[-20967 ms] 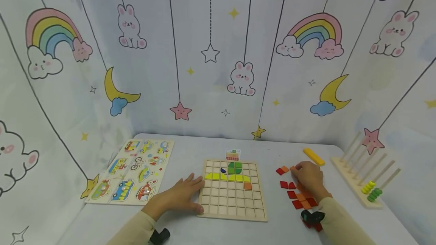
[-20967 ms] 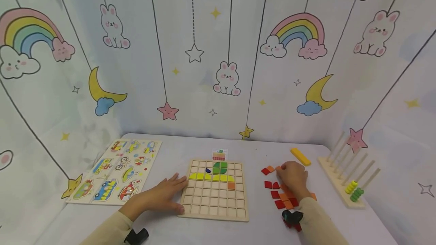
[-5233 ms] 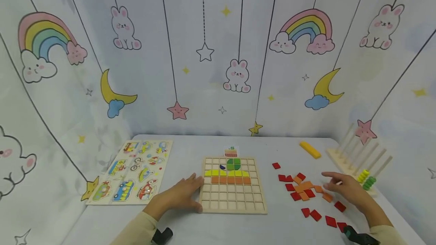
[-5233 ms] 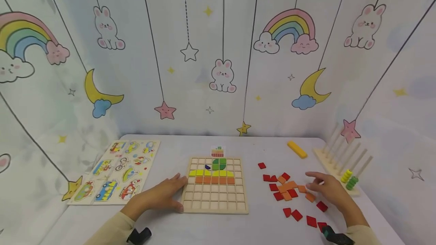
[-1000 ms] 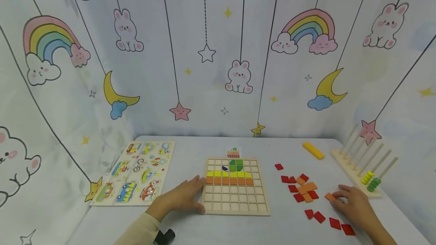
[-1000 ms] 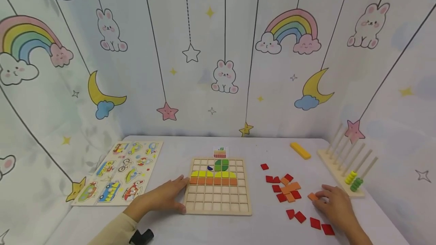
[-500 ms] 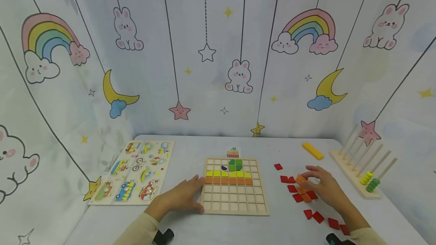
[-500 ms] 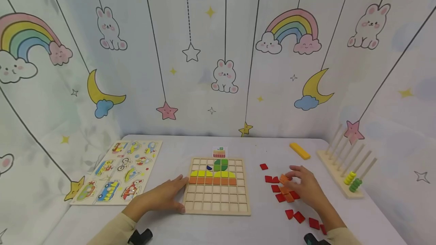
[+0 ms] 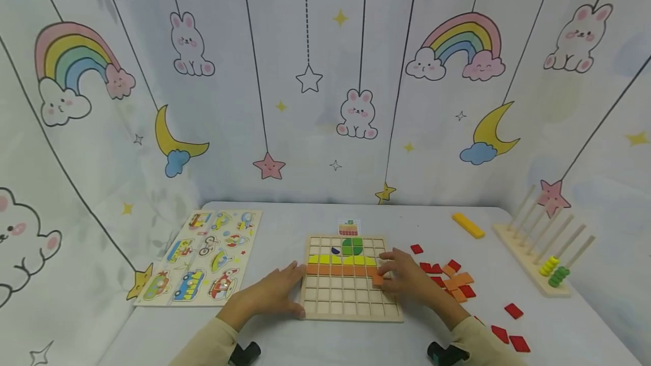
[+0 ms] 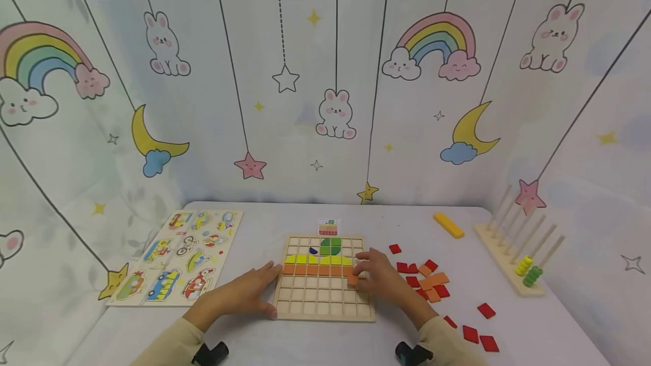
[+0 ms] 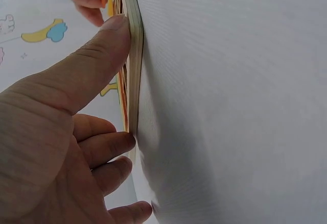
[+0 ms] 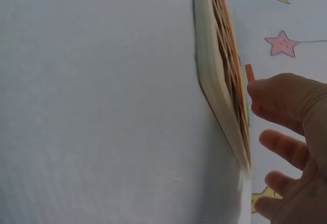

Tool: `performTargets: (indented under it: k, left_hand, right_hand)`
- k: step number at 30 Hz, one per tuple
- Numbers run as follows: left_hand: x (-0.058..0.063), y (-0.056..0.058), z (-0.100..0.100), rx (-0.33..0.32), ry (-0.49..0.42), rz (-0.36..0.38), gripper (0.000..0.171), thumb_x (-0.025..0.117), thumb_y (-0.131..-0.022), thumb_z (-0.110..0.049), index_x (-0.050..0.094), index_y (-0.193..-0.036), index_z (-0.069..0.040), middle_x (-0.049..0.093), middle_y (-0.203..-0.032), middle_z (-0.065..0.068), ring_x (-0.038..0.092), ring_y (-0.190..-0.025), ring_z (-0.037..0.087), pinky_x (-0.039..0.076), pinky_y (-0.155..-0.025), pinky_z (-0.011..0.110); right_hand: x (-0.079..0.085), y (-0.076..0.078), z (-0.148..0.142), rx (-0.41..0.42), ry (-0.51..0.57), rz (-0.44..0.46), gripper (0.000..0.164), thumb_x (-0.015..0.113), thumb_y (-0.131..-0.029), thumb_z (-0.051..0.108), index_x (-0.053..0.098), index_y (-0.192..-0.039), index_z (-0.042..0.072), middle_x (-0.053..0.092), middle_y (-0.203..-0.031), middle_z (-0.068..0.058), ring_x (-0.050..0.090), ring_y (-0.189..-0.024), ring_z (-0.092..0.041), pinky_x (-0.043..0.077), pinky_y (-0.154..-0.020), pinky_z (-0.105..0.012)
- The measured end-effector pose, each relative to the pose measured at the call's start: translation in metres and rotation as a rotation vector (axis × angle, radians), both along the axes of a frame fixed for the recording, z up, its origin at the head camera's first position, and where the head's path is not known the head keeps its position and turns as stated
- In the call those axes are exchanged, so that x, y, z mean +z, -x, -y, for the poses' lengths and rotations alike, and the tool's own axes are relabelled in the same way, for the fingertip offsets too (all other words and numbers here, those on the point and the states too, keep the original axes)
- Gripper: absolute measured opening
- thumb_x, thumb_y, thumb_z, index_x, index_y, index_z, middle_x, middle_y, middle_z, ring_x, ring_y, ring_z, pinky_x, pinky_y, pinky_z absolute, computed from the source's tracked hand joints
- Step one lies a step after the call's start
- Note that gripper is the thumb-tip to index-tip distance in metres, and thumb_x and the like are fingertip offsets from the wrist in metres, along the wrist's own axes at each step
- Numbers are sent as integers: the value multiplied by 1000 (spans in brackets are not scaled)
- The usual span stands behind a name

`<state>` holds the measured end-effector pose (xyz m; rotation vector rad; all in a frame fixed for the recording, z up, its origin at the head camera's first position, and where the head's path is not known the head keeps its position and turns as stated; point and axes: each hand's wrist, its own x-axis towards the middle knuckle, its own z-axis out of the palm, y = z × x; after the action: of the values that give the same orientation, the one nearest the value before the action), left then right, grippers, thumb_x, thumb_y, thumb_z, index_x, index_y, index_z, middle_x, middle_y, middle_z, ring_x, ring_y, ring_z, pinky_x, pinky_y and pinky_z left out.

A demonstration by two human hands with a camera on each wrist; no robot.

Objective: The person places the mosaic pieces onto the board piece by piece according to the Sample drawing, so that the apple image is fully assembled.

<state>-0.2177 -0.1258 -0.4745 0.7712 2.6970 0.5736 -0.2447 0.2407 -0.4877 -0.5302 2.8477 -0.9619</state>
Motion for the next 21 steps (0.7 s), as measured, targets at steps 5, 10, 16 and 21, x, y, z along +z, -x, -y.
performTargets:
  k: [5, 10, 16, 21]
  left_hand:
    - [1, 0, -1, 7, -4, 7, 102, 85, -77, -50, 38, -155, -3, 39, -160, 20, 32, -151, 39, 28, -121, 60]
    - [3, -1, -2, 9, -4, 6, 102, 85, -77, -49, 39, -155, -2, 39, -160, 21, 32, -150, 39, 28, -121, 59]
    - [1, 0, 0, 8, -9, 6, 102, 86, -77, -49, 39, -155, -3, 39, -160, 21, 32, -151, 39, 28, -121, 60]
    - [-1, 2, 0, 2, -8, 1, 102, 86, -76, -49, 39, -155, -3, 40, -160, 20, 31, -151, 38, 28, -121, 60]
  right_hand:
    - [-7, -3, 8, 7, -47, -34, 16, 81, -87, 16, 80, -101, 22, 58, -142, -6, 28, -149, -41, 32, -116, -67]
    - [-3, -7, 9, -1, -63, -35, 24, 81, -87, 15, 80, -110, 18, 57, -143, -6, 30, -148, -40, 34, -115, -66]
    - [-2, -9, 8, -99, 1, 0, 16, 82, -86, 14, 82, -98, 25, 61, -138, -3, 40, -141, -34, 36, -115, -62]
    - [-2, -11, 9, -125, 11, -4, 16, 82, -86, 14, 80, -89, 29, 63, -134, -3, 43, -137, -33, 39, -114, -61]
